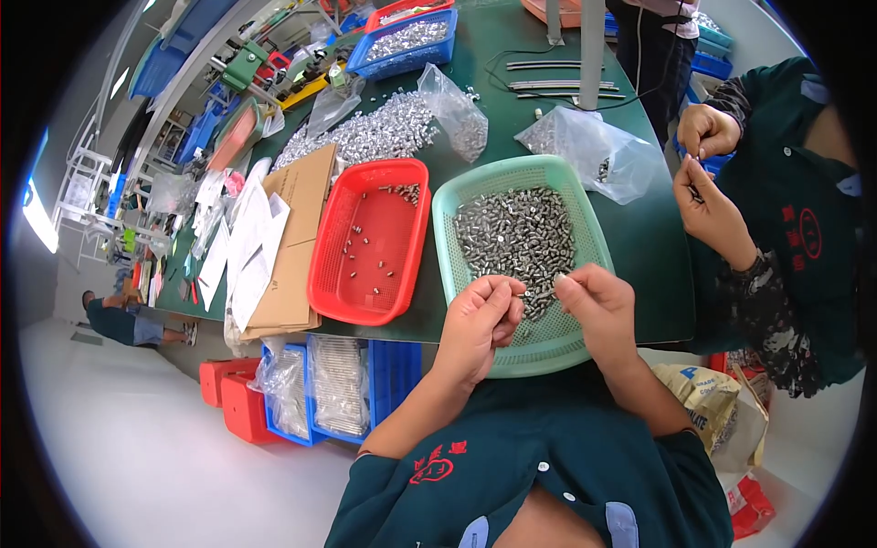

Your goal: Sorting and inspecting small metal hardware components at a workbench.

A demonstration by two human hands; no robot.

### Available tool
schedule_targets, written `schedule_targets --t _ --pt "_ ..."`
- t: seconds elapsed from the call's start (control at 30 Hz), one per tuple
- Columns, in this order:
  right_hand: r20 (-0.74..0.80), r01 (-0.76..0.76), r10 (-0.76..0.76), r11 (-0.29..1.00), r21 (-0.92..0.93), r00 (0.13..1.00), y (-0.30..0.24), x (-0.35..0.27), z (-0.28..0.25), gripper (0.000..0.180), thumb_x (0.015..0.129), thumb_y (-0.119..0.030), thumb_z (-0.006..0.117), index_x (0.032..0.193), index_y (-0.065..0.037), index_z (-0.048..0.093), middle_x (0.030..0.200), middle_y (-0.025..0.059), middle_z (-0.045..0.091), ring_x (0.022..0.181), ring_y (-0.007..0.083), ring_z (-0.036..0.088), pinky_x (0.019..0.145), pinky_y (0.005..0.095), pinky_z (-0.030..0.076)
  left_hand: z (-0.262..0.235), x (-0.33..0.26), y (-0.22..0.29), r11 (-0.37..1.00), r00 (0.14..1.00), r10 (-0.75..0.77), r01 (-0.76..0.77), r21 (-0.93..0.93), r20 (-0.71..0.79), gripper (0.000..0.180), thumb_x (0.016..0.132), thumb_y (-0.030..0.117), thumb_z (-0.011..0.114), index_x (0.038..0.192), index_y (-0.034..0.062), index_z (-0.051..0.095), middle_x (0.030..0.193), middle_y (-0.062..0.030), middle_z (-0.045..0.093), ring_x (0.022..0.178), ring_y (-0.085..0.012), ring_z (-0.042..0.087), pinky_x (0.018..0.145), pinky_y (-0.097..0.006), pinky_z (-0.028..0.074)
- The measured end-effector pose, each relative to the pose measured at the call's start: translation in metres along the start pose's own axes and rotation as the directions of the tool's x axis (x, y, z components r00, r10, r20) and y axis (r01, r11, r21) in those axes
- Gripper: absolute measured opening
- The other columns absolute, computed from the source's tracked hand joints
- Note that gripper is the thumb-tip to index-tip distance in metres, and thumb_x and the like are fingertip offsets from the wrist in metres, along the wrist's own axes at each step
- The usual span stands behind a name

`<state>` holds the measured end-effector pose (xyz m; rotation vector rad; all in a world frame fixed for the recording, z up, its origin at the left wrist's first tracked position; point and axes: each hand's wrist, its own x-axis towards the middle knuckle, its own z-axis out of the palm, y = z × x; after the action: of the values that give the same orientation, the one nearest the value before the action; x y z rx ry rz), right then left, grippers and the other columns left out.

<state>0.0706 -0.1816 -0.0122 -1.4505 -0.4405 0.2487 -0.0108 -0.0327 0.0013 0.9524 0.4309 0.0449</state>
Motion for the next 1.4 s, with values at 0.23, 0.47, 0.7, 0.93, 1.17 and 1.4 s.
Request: schedule_targets --t 0.23,0.47,0.7,0.93,1.17,1.4 --pt "0.115 -0.143 0.128 0.981 0.131 0.985 0.0 0.003 0.004 0.016 0.087 -0.009 0.06 0.074 0.002 0.058 0.065 0.0007 0.059 0.062 0.0043 0.052 0.055 0.0205 0.041 0.004 0.0 0.001 0.97 0.956 -0.211 0.179 0.164 0.203 0.025 0.095 0.027 0.046 0.093 0.0036 0.057 0.062 0.0021 0.048 0.047 -0.0024 0.031 0.042 -0.018 0.022" --pt "0.061 -0.114 0.112 0.993 0.042 0.992 0.001 0.003 -0.005 0.016 0.085 -0.006 0.061 0.07 0.0 0.058 0.062 -0.0028 0.054 0.059 0.003 0.047 0.053 0.0193 0.037 0.002 0.001 -0.004 0.97 0.97 -0.2 0.177 0.165 0.135 0.022 0.093 0.022 0.05 0.091 0.0018 0.056 0.06 0.0011 0.046 0.046 -0.0035 0.03 0.041 -0.018 0.022" --pt "0.011 -0.106 0.106 0.988 0.11 0.994 -0.003 0.006 -0.012 0.014 0.085 -0.008 0.063 0.073 -0.001 0.058 0.063 -0.0065 0.049 0.06 0.0006 0.041 0.051 0.0178 0.032 0.001 -0.001 0.004 0.967 0.969 -0.247 0.245 0.074 0.014 0.024 0.093 0.021 0.045 0.098 -0.0006 0.055 0.067 -0.0013 0.049 0.05 -0.0046 0.031 0.045 -0.018 0.025" --pt "0.034 0.009 -0.009 1.0 -0.011 0.999 -0.002 -0.002 0.003 0.014 0.083 -0.007 0.064 0.073 0.001 0.058 0.062 -0.003 0.049 0.059 0.0026 0.042 0.05 0.0203 0.033 0.002 -0.001 0.01 0.973 0.968 -0.228 0.231 -0.017 0.108 0.026 0.093 0.021 0.045 0.106 -0.0006 0.052 0.074 -0.0042 0.053 0.051 -0.0066 0.033 0.047 -0.019 0.028" --pt "0.059 0.13 -0.126 0.988 -0.085 0.99 -0.007 -0.002 0.012 0.015 0.08 -0.007 0.067 0.072 0.002 0.058 0.062 0.0023 0.052 0.056 0.0071 0.045 0.05 0.0228 0.035 -0.005 -0.001 0.001 0.971 0.96 -0.172 0.203 -0.124 0.221 0.016 0.093 0.019 0.05 0.099 0.0042 0.05 0.07 -0.0058 0.053 0.049 -0.0064 0.035 0.045 -0.019 0.028" --pt "0.169 0.379 -0.343 0.88 -0.288 0.924 -0.012 0.001 0.011 0.016 0.081 -0.009 0.066 0.07 0.0 0.059 0.06 0.0047 0.053 0.055 0.0107 0.049 0.049 0.0253 0.036 -0.002 -0.006 0.004 0.996 0.979 -0.087 0.081 0.043 0.184 0.015 0.093 0.02 0.05 0.097 0.0059 0.048 0.067 -0.007 0.053 0.046 -0.0057 0.033 0.043 -0.019 0.026"
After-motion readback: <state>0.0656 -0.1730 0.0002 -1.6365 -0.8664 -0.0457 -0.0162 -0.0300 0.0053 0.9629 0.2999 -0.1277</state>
